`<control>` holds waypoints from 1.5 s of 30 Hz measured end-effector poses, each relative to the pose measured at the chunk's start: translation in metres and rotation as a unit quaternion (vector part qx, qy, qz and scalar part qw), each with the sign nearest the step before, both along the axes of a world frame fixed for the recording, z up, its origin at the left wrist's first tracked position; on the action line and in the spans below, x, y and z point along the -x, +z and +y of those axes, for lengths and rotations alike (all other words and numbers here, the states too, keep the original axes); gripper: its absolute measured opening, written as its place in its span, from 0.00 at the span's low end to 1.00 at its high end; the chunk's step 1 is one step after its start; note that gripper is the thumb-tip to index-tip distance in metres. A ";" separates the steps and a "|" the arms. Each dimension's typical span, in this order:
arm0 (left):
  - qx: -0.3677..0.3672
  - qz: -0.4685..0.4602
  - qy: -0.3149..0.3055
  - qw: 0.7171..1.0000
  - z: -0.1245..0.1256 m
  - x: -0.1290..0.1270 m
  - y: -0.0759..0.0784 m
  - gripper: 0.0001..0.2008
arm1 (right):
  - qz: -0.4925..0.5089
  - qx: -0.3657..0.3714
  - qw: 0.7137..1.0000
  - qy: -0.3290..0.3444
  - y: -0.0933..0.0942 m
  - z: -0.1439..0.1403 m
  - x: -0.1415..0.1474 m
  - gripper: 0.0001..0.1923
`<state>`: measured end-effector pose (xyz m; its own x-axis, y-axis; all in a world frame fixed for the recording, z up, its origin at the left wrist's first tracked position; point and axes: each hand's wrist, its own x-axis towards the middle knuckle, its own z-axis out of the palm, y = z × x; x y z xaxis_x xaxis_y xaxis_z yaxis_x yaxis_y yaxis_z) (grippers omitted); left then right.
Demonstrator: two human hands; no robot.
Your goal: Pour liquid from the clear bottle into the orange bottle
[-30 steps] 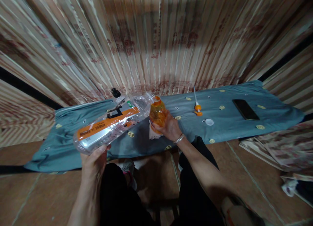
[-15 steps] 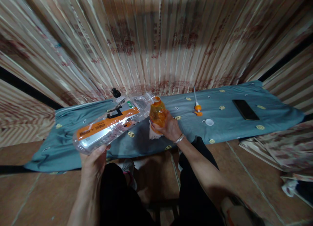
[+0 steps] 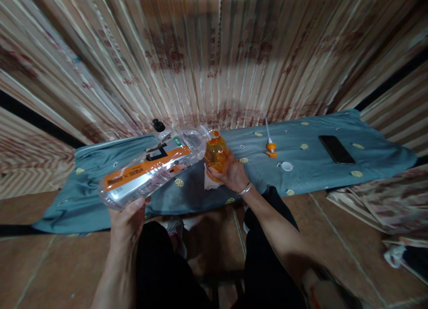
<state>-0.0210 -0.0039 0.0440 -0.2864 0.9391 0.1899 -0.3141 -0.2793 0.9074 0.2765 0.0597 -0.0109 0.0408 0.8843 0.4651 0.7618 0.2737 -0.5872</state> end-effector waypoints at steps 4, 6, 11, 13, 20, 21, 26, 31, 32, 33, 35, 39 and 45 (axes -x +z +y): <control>0.010 -0.003 0.008 1.000 0.000 0.001 -0.001 0.35 | -0.003 0.003 1.000 0.006 0.000 0.000 -0.001 0.41; 0.007 -0.002 0.008 1.000 0.000 0.000 0.001 0.35 | -0.006 0.000 1.000 0.005 -0.001 0.000 -0.001 0.42; 0.001 0.003 0.000 1.000 -0.002 -0.004 0.007 0.37 | 0.001 0.005 1.000 0.001 0.001 0.000 0.000 0.42; 0.002 -0.002 0.004 1.000 -0.003 -0.004 0.007 0.36 | 0.003 0.006 1.000 0.002 0.002 -0.001 0.000 0.42; 0.008 0.001 0.003 1.000 -0.004 -0.004 0.006 0.37 | -0.004 0.009 1.000 0.003 0.002 0.000 0.000 0.41; 0.008 0.001 0.007 1.000 -0.004 -0.005 0.007 0.37 | -0.004 0.005 1.000 0.002 0.001 0.000 0.000 0.41; 0.008 -0.001 0.009 1.000 -0.004 -0.007 0.009 0.37 | 0.007 -0.008 1.000 0.001 0.000 0.000 0.000 0.41; 0.000 -0.003 0.004 1.000 -0.003 -0.005 0.008 0.38 | 0.004 -0.006 1.000 0.000 -0.002 0.000 0.000 0.40; 0.001 -0.003 0.003 1.000 -0.003 -0.005 0.007 0.38 | 0.003 -0.006 1.000 0.000 -0.002 0.000 0.000 0.40; 0.002 -0.003 0.002 1.000 -0.003 -0.004 0.007 0.37 | 0.001 -0.007 1.000 0.000 -0.002 0.001 0.000 0.40; 0.005 -0.003 0.000 1.000 -0.003 -0.004 0.005 0.37 | -0.002 -0.009 1.000 0.002 -0.003 0.001 0.000 0.40; 0.001 -0.005 0.001 1.000 -0.002 -0.003 0.004 0.38 | -0.002 -0.010 1.000 0.005 -0.001 0.001 0.000 0.41; 0.007 -0.001 0.011 1.000 -0.001 -0.003 0.004 0.36 | 0.000 0.000 1.000 -0.003 0.001 0.000 0.001 0.42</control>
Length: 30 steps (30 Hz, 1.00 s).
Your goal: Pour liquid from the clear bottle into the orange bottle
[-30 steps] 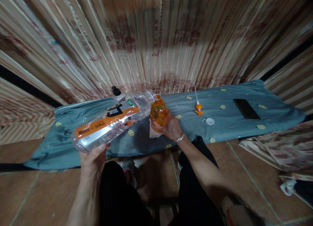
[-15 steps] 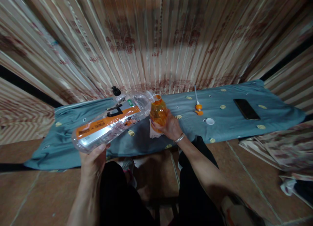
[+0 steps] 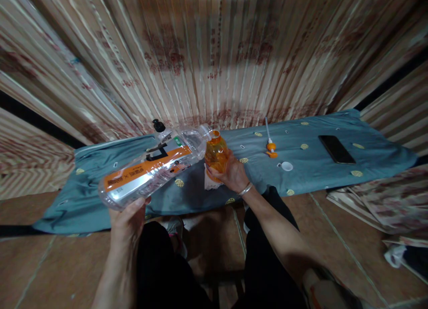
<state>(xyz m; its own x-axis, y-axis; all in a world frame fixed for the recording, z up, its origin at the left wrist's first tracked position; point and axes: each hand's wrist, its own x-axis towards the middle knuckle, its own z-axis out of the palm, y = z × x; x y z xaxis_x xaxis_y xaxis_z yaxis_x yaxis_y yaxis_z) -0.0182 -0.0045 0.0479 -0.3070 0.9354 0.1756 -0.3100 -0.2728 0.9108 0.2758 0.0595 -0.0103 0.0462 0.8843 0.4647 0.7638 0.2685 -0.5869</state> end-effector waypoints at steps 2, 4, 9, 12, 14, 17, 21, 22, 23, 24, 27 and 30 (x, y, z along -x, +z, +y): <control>-0.002 -0.003 -0.002 1.000 0.000 0.000 0.000 0.36 | 0.000 -0.003 1.000 0.001 -0.001 0.000 0.000 0.42; 0.000 -0.003 -0.005 1.000 -0.001 0.000 0.001 0.36 | 0.001 -0.005 1.000 0.004 -0.001 0.001 -0.001 0.41; 0.015 0.008 0.005 1.000 -0.001 0.000 0.000 0.36 | 0.003 -0.007 1.000 0.010 -0.002 0.001 -0.001 0.40; 0.015 0.002 0.004 1.000 -0.002 0.000 0.000 0.37 | 0.005 -0.013 1.000 0.007 -0.001 0.001 0.000 0.40; 0.010 -0.002 0.006 1.000 -0.001 0.000 -0.001 0.38 | 0.007 -0.013 1.000 0.003 -0.001 0.001 0.000 0.41; 0.010 0.009 0.005 1.000 0.000 0.001 -0.001 0.37 | 0.009 -0.007 1.000 0.002 -0.002 0.001 0.000 0.41; 0.006 0.015 0.004 1.000 0.000 0.000 0.000 0.37 | 0.008 -0.003 1.000 0.011 -0.001 0.001 -0.001 0.41; 0.005 0.015 0.004 1.000 0.000 -0.001 0.000 0.36 | 0.009 -0.001 1.000 0.012 0.000 0.000 -0.001 0.41; 0.007 0.017 0.002 1.000 -0.001 -0.001 0.001 0.36 | 0.010 0.002 1.000 0.012 0.000 0.000 -0.001 0.41; 0.007 0.017 0.004 1.000 -0.001 -0.002 0.001 0.35 | 0.010 0.006 1.000 0.011 0.001 0.000 -0.001 0.41; 0.014 0.020 0.005 1.000 -0.002 -0.002 0.003 0.35 | 0.006 0.010 1.000 0.011 0.001 0.000 -0.001 0.40; 0.014 0.022 0.003 1.000 -0.003 -0.002 0.003 0.34 | -0.003 0.004 1.000 0.009 0.000 0.000 -0.001 0.41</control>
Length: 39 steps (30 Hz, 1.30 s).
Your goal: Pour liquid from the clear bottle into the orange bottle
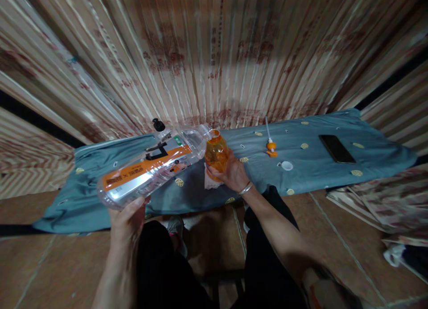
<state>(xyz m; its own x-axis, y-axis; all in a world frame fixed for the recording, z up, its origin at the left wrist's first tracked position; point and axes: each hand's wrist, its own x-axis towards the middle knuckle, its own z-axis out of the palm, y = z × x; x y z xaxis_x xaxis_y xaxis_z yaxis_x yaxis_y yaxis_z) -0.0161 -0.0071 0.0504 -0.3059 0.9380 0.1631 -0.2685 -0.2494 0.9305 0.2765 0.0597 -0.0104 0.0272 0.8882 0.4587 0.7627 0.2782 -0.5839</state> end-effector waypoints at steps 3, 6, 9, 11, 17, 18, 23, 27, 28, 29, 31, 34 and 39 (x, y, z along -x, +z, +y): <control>-0.003 -0.003 -0.001 1.000 0.001 -0.001 0.000 0.36 | -0.003 -0.015 1.000 -0.003 -0.002 0.001 0.000 0.40; -0.013 -0.006 -0.006 1.000 0.001 -0.002 0.002 0.38 | 0.000 -0.023 1.000 -0.002 -0.003 0.001 0.000 0.39; -0.017 -0.004 -0.015 1.000 0.002 -0.003 0.002 0.38 | 0.001 -0.028 1.000 -0.002 -0.004 0.001 0.000 0.39; -0.019 -0.013 -0.014 1.000 0.002 -0.002 0.001 0.38 | 0.002 -0.030 1.000 -0.003 -0.004 0.001 0.000 0.39; -0.009 -0.016 -0.005 1.000 0.002 0.003 -0.004 0.38 | 0.009 -0.026 1.000 0.000 -0.005 0.001 0.000 0.40; -0.010 -0.016 -0.004 1.000 0.002 0.003 -0.004 0.39 | 0.010 -0.026 1.000 0.002 -0.005 0.001 0.000 0.40; -0.013 -0.020 0.001 1.000 0.003 0.003 -0.006 0.40 | 0.010 -0.012 1.000 0.000 -0.003 0.001 -0.001 0.41; -0.009 -0.001 0.001 1.000 0.002 0.001 -0.003 0.37 | 0.002 0.003 1.000 -0.006 0.001 0.000 0.001 0.42; -0.010 0.002 -0.001 1.000 0.001 0.001 -0.002 0.37 | 0.001 0.005 1.000 -0.009 0.001 0.000 0.001 0.42; -0.012 0.004 -0.002 1.000 0.001 0.000 -0.001 0.36 | -0.001 0.006 1.000 -0.013 0.002 0.000 0.001 0.42; -0.017 -0.001 -0.005 1.000 0.001 0.000 0.000 0.36 | -0.004 0.002 1.000 -0.018 0.001 0.000 0.002 0.42; -0.022 -0.020 -0.012 0.999 0.001 0.002 -0.003 0.37 | -0.004 -0.009 1.000 -0.012 -0.001 0.000 0.002 0.40; -0.005 -0.031 -0.007 0.999 0.001 0.001 -0.003 0.39 | 0.009 -0.019 1.000 -0.007 -0.002 0.000 0.002 0.37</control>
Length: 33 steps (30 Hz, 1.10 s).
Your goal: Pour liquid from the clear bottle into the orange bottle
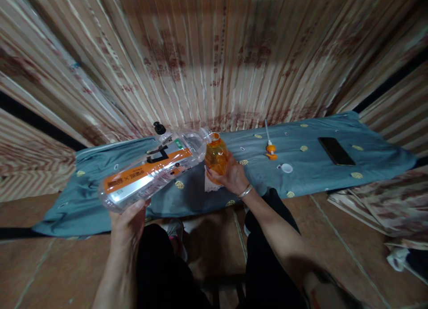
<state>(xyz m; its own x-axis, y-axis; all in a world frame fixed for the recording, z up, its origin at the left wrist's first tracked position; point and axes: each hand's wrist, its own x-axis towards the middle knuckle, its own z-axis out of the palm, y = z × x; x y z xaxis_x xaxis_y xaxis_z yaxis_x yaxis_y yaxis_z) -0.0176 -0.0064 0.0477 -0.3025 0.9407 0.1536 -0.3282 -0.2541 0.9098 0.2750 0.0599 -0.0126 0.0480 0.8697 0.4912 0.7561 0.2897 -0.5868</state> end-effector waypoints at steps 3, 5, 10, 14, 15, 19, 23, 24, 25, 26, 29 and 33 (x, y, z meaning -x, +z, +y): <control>-0.012 -0.013 0.032 0.999 -0.001 -0.009 0.006 0.38 | 0.002 0.004 1.000 0.002 0.000 0.000 0.000 0.38; -0.014 -0.017 0.034 0.999 -0.002 -0.013 0.009 0.37 | 0.005 0.005 1.000 0.003 0.000 0.000 0.000 0.39; -0.016 -0.021 0.036 0.999 -0.002 -0.014 0.009 0.38 | 0.011 0.001 1.000 0.008 0.000 0.000 0.000 0.38; 0.002 -0.015 0.026 1.000 -0.002 -0.012 0.009 0.37 | 0.021 0.008 1.000 0.001 0.002 -0.001 0.001 0.38; 0.005 -0.011 0.026 1.000 -0.002 -0.012 0.010 0.36 | 0.023 0.009 1.000 0.000 0.003 -0.001 0.002 0.38; -0.007 0.007 0.040 0.999 -0.001 -0.015 0.011 0.32 | 0.022 0.006 1.000 0.002 0.003 -0.001 0.002 0.38; -0.003 0.011 0.039 0.999 -0.002 -0.018 0.013 0.30 | 0.020 0.008 1.000 -0.002 0.003 -0.001 0.002 0.38; -0.001 0.009 0.040 0.999 -0.002 -0.018 0.013 0.30 | 0.018 0.011 1.000 -0.002 0.004 -0.001 0.002 0.37; 0.001 0.007 0.041 0.999 -0.002 -0.019 0.014 0.30 | 0.016 0.014 1.000 -0.002 0.004 -0.001 0.002 0.37; 0.002 0.003 0.042 0.999 -0.002 -0.019 0.014 0.30 | 0.014 0.018 1.000 -0.001 0.005 -0.001 0.002 0.37; 0.001 -0.007 0.042 0.999 -0.002 -0.019 0.015 0.31 | 0.008 0.024 1.000 0.001 0.005 -0.001 0.001 0.38; 0.002 -0.021 0.046 0.999 -0.002 -0.020 0.016 0.33 | 0.006 0.016 1.000 0.003 0.003 0.000 0.000 0.39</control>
<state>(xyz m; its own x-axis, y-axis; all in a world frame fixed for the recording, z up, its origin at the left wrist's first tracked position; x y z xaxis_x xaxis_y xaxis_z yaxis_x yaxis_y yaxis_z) 0.0024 -0.0085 0.0632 -0.3930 0.9096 0.1348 -0.3419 -0.2807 0.8968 0.2750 0.0597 -0.0099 0.0482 0.8854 0.4624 0.7470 0.2754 -0.6051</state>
